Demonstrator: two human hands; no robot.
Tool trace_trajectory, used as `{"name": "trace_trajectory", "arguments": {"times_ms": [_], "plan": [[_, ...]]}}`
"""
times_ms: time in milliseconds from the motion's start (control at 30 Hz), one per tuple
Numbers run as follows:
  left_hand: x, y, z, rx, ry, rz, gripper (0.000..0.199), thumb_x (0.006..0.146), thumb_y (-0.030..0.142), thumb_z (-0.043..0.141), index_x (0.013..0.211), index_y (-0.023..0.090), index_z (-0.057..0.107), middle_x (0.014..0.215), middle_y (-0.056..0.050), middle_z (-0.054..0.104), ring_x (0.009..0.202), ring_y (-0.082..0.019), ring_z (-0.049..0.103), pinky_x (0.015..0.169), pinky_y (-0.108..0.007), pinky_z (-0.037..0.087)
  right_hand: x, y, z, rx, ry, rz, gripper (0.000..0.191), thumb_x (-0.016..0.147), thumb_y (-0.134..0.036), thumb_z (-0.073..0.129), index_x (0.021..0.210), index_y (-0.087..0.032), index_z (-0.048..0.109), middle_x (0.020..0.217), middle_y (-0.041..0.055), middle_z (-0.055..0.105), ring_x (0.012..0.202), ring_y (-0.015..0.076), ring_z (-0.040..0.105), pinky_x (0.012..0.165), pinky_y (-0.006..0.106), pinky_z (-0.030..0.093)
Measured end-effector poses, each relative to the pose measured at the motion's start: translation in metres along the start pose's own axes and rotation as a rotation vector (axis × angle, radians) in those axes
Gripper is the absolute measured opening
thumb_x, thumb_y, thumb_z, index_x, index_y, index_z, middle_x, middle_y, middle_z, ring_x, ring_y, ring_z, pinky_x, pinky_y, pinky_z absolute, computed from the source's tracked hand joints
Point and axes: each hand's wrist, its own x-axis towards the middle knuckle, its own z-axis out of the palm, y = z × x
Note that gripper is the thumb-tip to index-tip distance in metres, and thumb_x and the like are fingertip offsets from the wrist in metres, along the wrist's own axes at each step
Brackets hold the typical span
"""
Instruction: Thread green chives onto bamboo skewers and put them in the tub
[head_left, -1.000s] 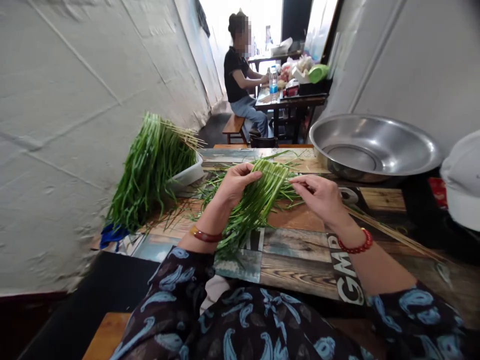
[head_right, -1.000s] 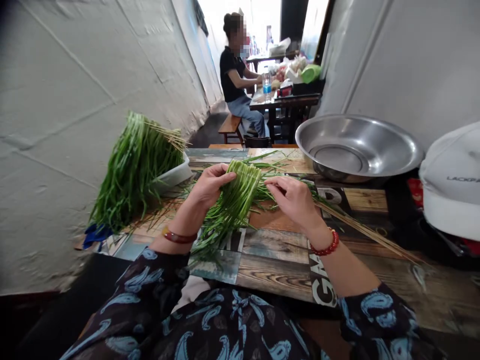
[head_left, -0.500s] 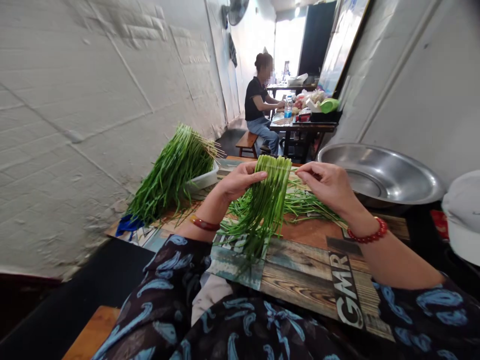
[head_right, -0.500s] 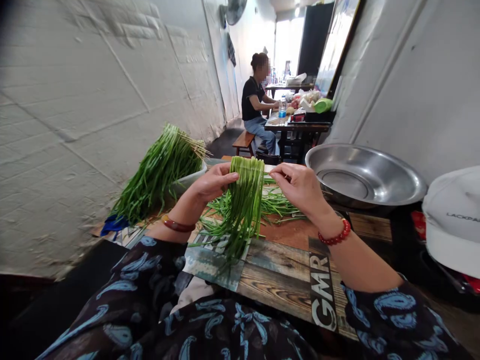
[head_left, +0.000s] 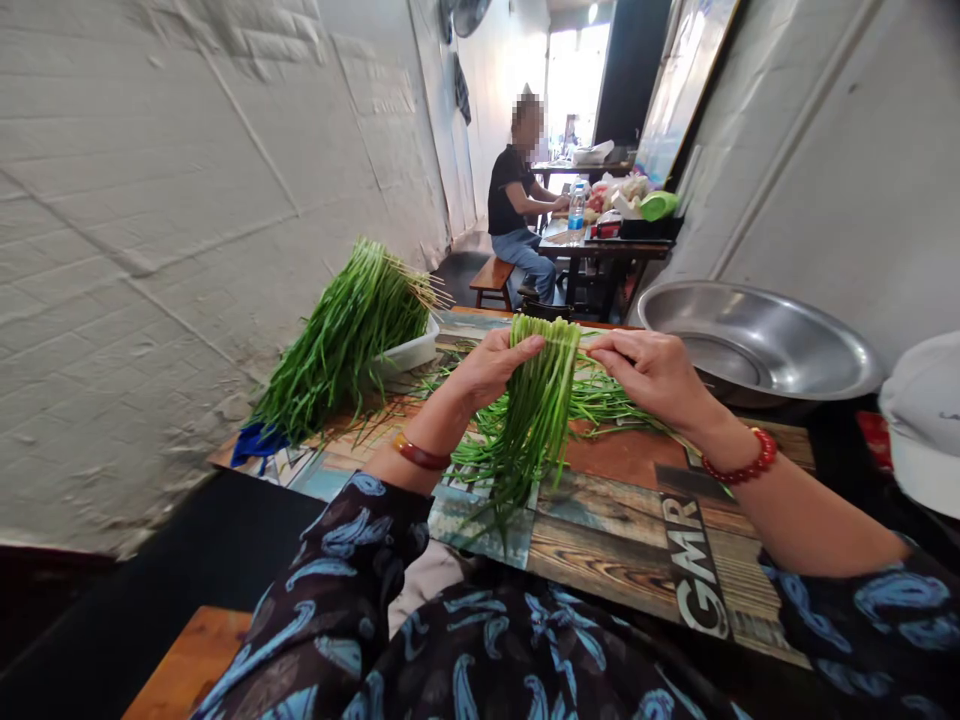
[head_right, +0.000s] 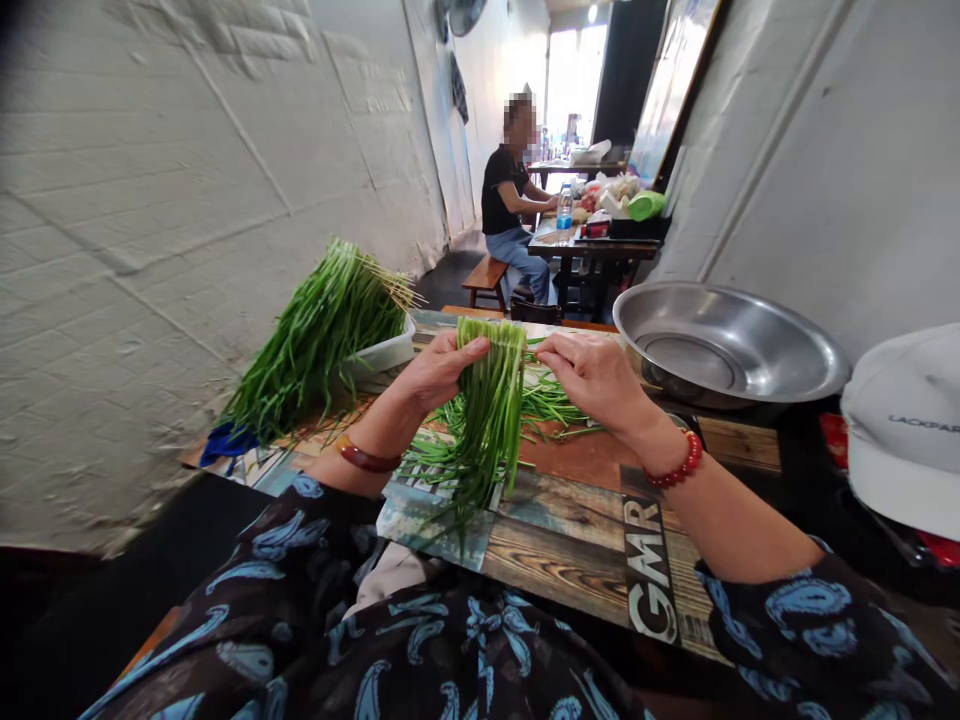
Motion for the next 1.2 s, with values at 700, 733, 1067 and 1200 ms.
{"name": "trace_trajectory", "arguments": {"times_ms": [700, 733, 1067, 1200], "plan": [[-0.013, -0.002, -0.002, -0.027, 0.037, -0.007, 0.040, 0.071, 0.052, 0.082, 0.079, 0.014, 0.073, 0.072, -0.003, 0.072, 0.060, -0.010, 0.061, 0.059, -0.020, 0.048, -0.004, -0.005, 0.004, 0.124, -0.060, 0.153, 0.025, 0.092, -0.030, 0.056, 0.076, -0.018, 0.070, 0.062, -0.0002, 0.064, 0.060, 0.0146, 0.059, 0.063, 0.029, 0.041], [-0.012, -0.002, -0.003, -0.028, 0.047, -0.011, 0.039, 0.071, 0.051, 0.082, 0.078, 0.014, 0.073, 0.071, -0.002, 0.072, 0.059, -0.010, 0.061, 0.058, -0.020, 0.048, -0.004, -0.005, 0.003, 0.118, -0.068, 0.162, 0.024, 0.092, -0.030, 0.057, 0.077, -0.018, 0.071, 0.063, 0.0001, 0.065, 0.061, 0.0146, 0.059, 0.063, 0.029, 0.041], [-0.007, -0.004, -0.005, -0.083, 0.117, 0.007, 0.039, 0.066, 0.048, 0.087, 0.072, 0.014, 0.071, 0.062, 0.000, 0.069, 0.056, -0.012, 0.064, 0.055, -0.021, 0.050, -0.006, 0.000, -0.003, -0.002, -0.064, 0.118, 0.026, 0.097, -0.032, 0.051, 0.087, -0.019, 0.072, 0.082, 0.0048, 0.073, 0.074, 0.0174, 0.064, 0.072, 0.031, 0.044], [-0.006, -0.006, -0.002, -0.085, 0.125, -0.017, 0.039, 0.064, 0.048, 0.087, 0.070, 0.014, 0.070, 0.061, 0.000, 0.069, 0.058, -0.013, 0.065, 0.056, -0.022, 0.052, -0.008, -0.002, -0.002, -0.015, -0.041, 0.117, 0.026, 0.097, -0.031, 0.050, 0.084, -0.020, 0.070, 0.080, 0.0049, 0.072, 0.076, 0.0187, 0.064, 0.074, 0.032, 0.045]]}}
